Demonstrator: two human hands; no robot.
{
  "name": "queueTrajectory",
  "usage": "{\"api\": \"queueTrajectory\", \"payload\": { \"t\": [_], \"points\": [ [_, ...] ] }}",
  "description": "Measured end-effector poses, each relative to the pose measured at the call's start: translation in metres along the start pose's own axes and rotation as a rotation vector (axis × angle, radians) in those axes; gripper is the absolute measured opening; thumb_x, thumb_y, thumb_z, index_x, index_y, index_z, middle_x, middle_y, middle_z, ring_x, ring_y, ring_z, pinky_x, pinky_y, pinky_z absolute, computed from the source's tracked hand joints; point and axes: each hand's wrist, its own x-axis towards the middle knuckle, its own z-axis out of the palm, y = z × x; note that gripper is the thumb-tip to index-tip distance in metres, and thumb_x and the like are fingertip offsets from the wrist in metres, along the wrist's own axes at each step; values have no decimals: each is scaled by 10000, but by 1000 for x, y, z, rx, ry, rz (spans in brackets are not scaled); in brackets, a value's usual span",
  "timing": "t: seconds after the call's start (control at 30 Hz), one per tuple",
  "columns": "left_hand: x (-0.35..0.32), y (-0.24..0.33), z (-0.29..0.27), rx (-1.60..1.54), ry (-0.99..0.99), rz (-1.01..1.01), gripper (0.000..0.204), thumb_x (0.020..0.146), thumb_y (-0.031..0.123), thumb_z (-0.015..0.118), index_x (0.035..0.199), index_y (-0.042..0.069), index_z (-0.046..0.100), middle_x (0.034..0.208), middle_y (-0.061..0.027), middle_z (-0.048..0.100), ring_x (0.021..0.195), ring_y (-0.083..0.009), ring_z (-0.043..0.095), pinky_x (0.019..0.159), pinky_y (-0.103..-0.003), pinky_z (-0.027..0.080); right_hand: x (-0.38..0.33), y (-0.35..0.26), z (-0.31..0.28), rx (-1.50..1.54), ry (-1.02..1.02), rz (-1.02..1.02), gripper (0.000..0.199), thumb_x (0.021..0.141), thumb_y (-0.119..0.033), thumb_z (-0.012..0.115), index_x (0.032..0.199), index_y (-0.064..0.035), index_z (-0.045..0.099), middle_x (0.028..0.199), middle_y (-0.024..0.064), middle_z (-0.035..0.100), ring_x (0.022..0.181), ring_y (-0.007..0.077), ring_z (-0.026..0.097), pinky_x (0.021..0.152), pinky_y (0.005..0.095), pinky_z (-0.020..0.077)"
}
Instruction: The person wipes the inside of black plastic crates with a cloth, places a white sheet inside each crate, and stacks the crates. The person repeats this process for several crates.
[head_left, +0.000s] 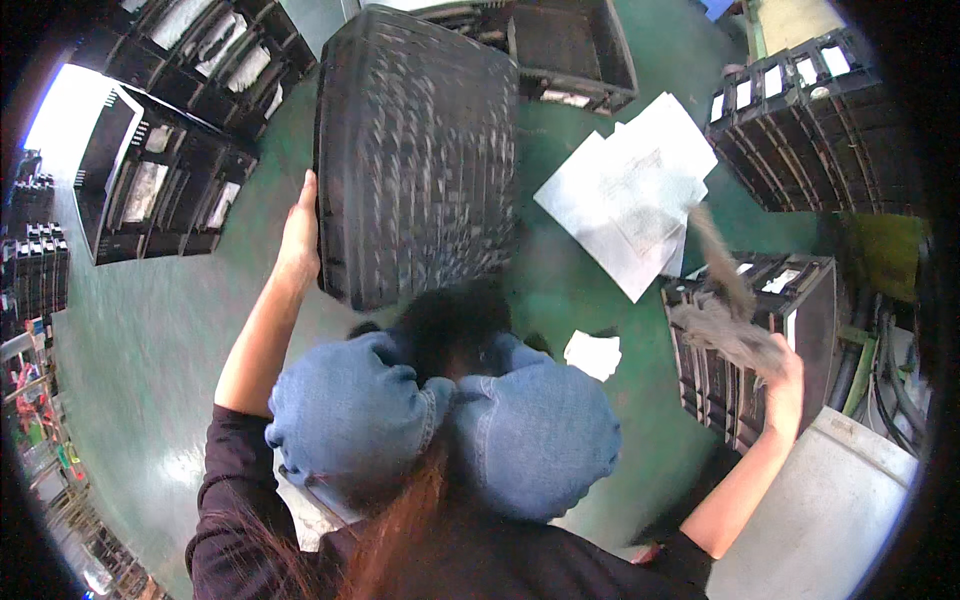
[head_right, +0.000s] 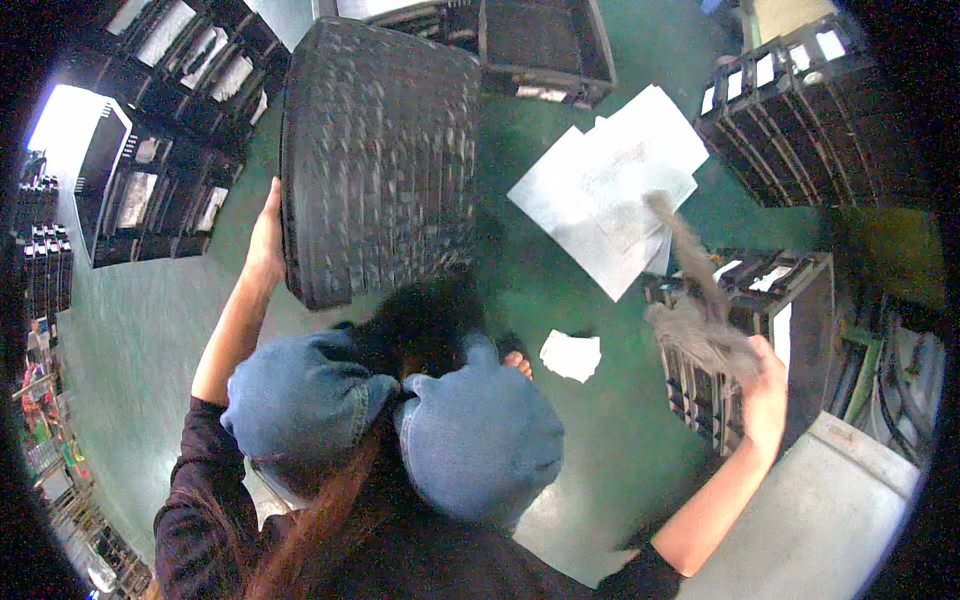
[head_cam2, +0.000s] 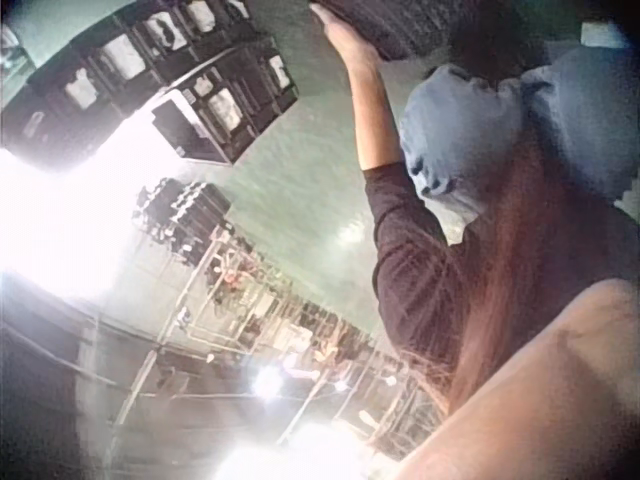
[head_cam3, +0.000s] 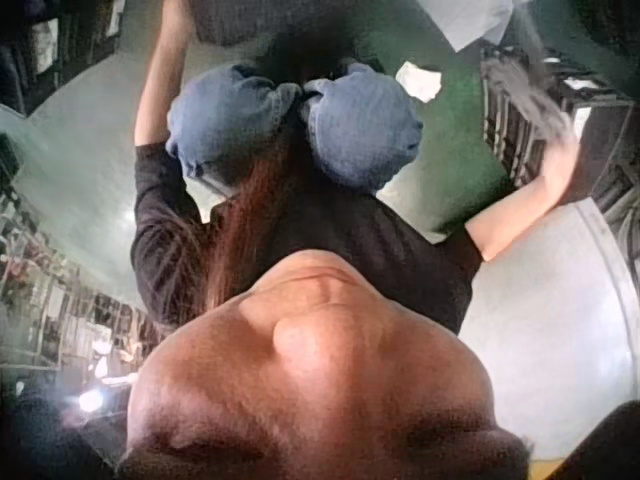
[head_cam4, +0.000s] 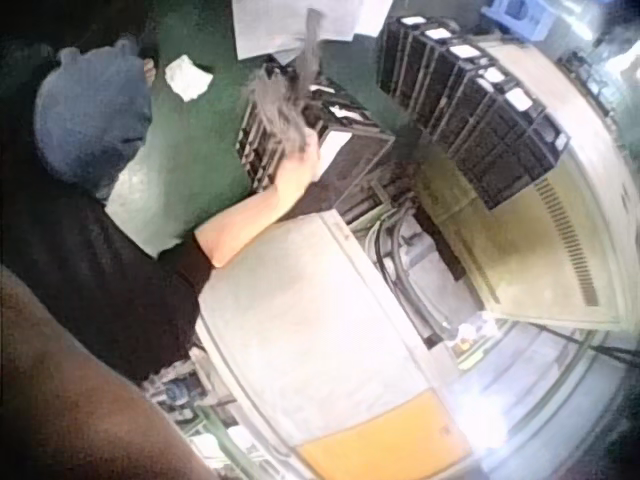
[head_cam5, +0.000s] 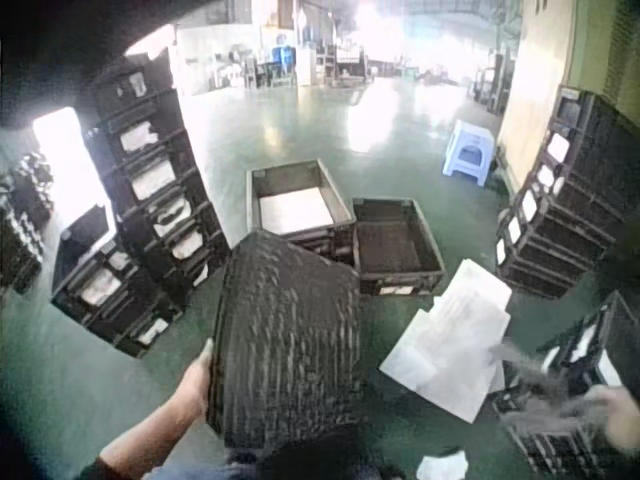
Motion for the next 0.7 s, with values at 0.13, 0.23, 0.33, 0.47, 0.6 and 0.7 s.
{"api": "queueTrajectory", "payload": {
  "t": [0.13, 0.23, 0.33, 0.47, 0.6, 0.7],
  "points": [
    [-3, 14, -12, 296, 113, 396, 609, 916, 578, 460, 866, -6, 623, 846, -35, 582, 770, -132, 493, 734, -292, 421, 7, -21, 0, 698, -260, -178, 242, 849, -249, 646, 781, -45, 537, 796, 33, 494, 656, 94, 452, 560, 227, 363],
    [1, 21, -23, 304, 180, 723, 486, 952, 471, 467, 662, 83, 422, 674, 55, 379, 652, -76, 322, 593, -261, 296, 16, -32, 0, 266, -233, 30, 195, 836, -192, 642, 763, -43, 541, 726, 16, 486, 653, 88, 444, 578, 218, 349],
    [0, 34, -29, 308, 176, 850, 441, 970, 359, 469, 638, 124, 298, 637, 88, 284, 619, -56, 246, 540, -265, 205, 24, -48, -7, 490, -224, -383, 199, 815, -165, 647, 720, -40, 525, 719, -11, 486, 671, 93, 443, 605, 237, 350],
    [-12, 48, -11, 596, 97, 1199, 412, 929, 242, 526, 608, 66, 337, 557, 27, 304, 529, -81, 292, 491, -290, 228, 26, -83, -22, 102, -240, -79, 192, 830, -189, 633, 781, -54, 506, 772, -10, 461, 699, 93, 445, 619, 238, 367],
    [-19, 30, 37, 1197, 103, 1620, 340, 747, 341, 737, 616, 95, 542, 557, -19, 511, 507, -211, 513, 482, -323, 346, 20, -127, -29, 561, -393, -344, 308, 918, -315, 578, 887, -80, 382, 795, 53, 461, 582, 121, 493, 520, 221, 377],
    [-14, 4, 58, 1418, 68, 1698, 337, 715, 426, 725, 647, 163, 526, 572, 17, 479, 542, -147, 506, 536, -306, 355, 31, -157, -25, 591, -393, -524, 352, 917, -358, 568, 926, -70, 368, 789, 64, 460, 559, 127, 509, 466, 210, 391]
  ]
}}
